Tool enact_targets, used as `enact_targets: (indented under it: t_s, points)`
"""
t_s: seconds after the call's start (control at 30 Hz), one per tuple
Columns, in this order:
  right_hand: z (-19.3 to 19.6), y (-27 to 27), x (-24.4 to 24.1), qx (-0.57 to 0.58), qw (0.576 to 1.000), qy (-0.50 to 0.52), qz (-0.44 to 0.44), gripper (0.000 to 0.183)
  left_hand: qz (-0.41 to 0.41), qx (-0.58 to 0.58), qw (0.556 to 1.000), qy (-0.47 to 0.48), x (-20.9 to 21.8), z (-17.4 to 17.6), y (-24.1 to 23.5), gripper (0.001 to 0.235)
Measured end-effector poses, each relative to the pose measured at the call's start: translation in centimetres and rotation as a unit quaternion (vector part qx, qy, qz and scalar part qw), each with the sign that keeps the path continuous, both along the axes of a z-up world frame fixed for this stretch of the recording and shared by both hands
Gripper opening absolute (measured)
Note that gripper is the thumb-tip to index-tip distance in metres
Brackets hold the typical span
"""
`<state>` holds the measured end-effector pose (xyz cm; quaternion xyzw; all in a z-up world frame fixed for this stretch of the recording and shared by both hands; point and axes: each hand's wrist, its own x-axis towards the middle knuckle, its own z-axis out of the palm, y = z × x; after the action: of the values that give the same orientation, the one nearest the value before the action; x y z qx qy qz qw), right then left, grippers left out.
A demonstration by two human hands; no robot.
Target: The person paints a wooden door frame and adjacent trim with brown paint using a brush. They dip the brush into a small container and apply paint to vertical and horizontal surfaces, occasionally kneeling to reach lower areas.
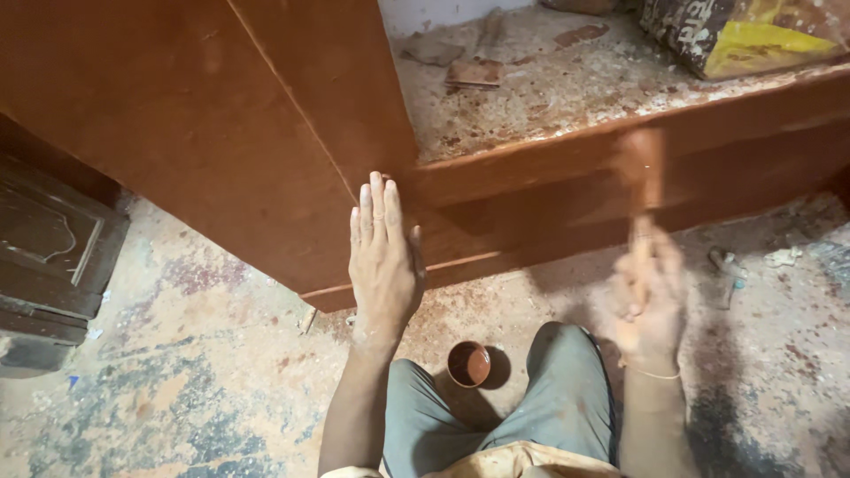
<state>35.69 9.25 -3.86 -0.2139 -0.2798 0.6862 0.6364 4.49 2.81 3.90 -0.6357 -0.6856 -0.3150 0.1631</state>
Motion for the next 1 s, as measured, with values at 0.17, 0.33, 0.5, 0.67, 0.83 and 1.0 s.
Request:
enact_targets:
  t_s: [0.17, 0.33, 0.5, 0.67, 0.83, 1.0]
  points:
    - [0.8, 0.5, -1.1, 0.004, 0.993, -0.018, -0.118, 0.023, -0.006, 0.000, 1.000, -0.001, -0.2, -0.2, 0.1, 0.059]
    - [0.2, -3.4, -8.9, 0.082, 0.994, -0.010, 0.066, 0.023, -0.013, -0.004, 1.000, -0.011, 0.1, 0.0, -0.1, 0.061]
    - [-0.6, -5.8, -11.7, -0.106, 0.922, -0.016, 0.373, 0.042, -0.019, 0.012, 0.999, -0.049, 0.6, 0.0, -0.2, 0.074]
    - [1.1, -2.0, -6.1, -0.093, 0.960, 0.072, 0.255, 0.036, -0.012, 0.005, 0.999, -0.048, 0.6, 0.1, -0.3, 0.077]
    - [2.6, 0.1, 1.3, 0.006, 1.000, -0.012, -0.017, 0.045, -0.013, 0.008, 0.999, -0.046, 0.6, 0.0, -0.2, 0.078]
    - [2.0, 0.8, 1.4, -0.011, 0.987, 0.008, -0.163, 0.029, -0.008, 0.016, 0.999, -0.044, 0.9, 0.0, -0.1, 0.074]
